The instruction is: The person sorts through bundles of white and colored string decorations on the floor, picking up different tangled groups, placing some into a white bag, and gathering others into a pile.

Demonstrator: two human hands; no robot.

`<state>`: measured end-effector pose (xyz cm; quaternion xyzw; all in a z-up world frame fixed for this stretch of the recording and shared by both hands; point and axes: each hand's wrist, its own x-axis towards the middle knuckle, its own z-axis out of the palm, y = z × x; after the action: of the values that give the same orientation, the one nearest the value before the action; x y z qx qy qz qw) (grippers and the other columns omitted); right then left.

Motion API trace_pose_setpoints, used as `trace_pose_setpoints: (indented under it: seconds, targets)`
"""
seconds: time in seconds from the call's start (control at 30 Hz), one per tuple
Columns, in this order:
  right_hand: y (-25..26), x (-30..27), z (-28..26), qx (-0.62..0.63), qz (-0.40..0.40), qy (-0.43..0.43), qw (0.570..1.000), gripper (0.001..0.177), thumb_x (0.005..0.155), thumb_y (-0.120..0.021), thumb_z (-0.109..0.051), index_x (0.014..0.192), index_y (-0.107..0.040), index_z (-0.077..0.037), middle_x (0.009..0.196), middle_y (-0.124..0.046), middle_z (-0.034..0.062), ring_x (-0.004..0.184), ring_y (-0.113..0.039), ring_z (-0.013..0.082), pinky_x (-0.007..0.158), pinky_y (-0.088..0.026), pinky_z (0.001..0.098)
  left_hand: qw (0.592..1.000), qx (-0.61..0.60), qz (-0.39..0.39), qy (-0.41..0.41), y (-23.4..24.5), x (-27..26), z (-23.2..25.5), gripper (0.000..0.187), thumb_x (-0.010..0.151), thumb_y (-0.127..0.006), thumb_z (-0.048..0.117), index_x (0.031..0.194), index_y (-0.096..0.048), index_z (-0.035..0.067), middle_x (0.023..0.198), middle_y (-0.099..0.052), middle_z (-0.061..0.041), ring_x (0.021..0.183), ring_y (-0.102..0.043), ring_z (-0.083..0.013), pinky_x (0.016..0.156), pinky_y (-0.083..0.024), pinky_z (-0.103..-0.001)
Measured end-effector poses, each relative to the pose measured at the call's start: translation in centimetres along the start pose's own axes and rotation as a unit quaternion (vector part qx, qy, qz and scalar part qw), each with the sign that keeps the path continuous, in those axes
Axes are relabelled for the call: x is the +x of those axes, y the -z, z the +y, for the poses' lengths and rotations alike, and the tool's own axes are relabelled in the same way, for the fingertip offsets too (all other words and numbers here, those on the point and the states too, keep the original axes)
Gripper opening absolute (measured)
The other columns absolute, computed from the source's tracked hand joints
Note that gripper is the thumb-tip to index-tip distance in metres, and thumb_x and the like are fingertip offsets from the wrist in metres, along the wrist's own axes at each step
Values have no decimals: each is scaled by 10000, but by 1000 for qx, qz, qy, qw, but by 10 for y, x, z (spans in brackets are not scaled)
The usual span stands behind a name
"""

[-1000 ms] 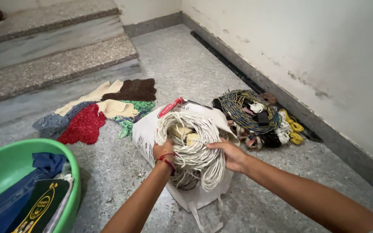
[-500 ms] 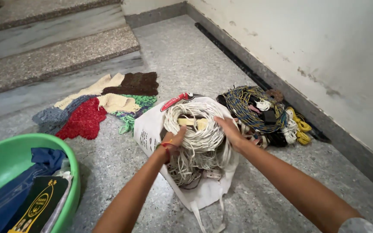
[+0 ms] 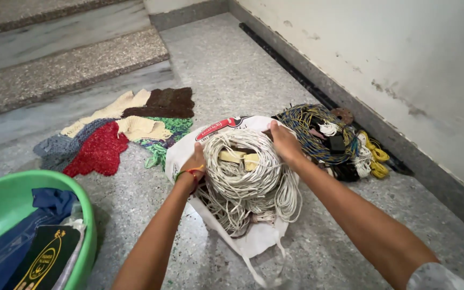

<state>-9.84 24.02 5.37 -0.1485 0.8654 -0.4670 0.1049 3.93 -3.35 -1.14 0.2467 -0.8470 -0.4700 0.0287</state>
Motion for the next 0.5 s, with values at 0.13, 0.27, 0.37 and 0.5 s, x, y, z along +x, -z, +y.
trace_pose_setpoints:
  seconds: [0.13, 0.27, 0.37, 0.5]
  targets:
    - [1, 8, 2, 189, -79, 25, 979, 650, 1035, -288, -545, 1360, -573, -60, 1386, -640, 135, 1296, -592, 280, 1119, -423, 416, 993, 102, 36, 47, 4, -13, 27, 758, 1044, -126, 550, 1415, -576, 66, 1410, -589, -240, 1349, -512, -422, 1154, -363, -438]
    - [4, 24, 1, 483, -172, -65, 856, 615, 1066, -334, -485, 1489, -354, -39, 1601, -358, 115, 1477, -334, 239, 1233, -248, 416, 974, 182, 88, 102, -4, -23, 52, 687, 1059, -203, 520, 1330, -651, 75, 1366, -623, -235, 1278, -582, -421, 1106, -426, -486]
    - [-3, 41, -8, 668, -167, -80, 720, 575, 1041, -422, -332, 1458, -340, 55, 1619, -358, 212, 1506, -328, 330, 1255, -224, 464, 970, 183, 122, 103, -12, -23, 63, 665, 1080, -257, 520, 1280, -667, 37, 1326, -631, -277, 1240, -604, -446, 1083, -443, -501]
    - [-14, 56, -16, 752, -125, -88, 641, 549, 988, -473, -204, 1410, -386, 137, 1609, -374, 247, 1527, -303, 350, 1253, -174, 466, 969, 177, 130, 115, -17, -20, 66, 601, 1048, -331, 519, 1258, -665, 67, 1245, -654, -316, 1198, -609, -494, 1061, -447, -537]
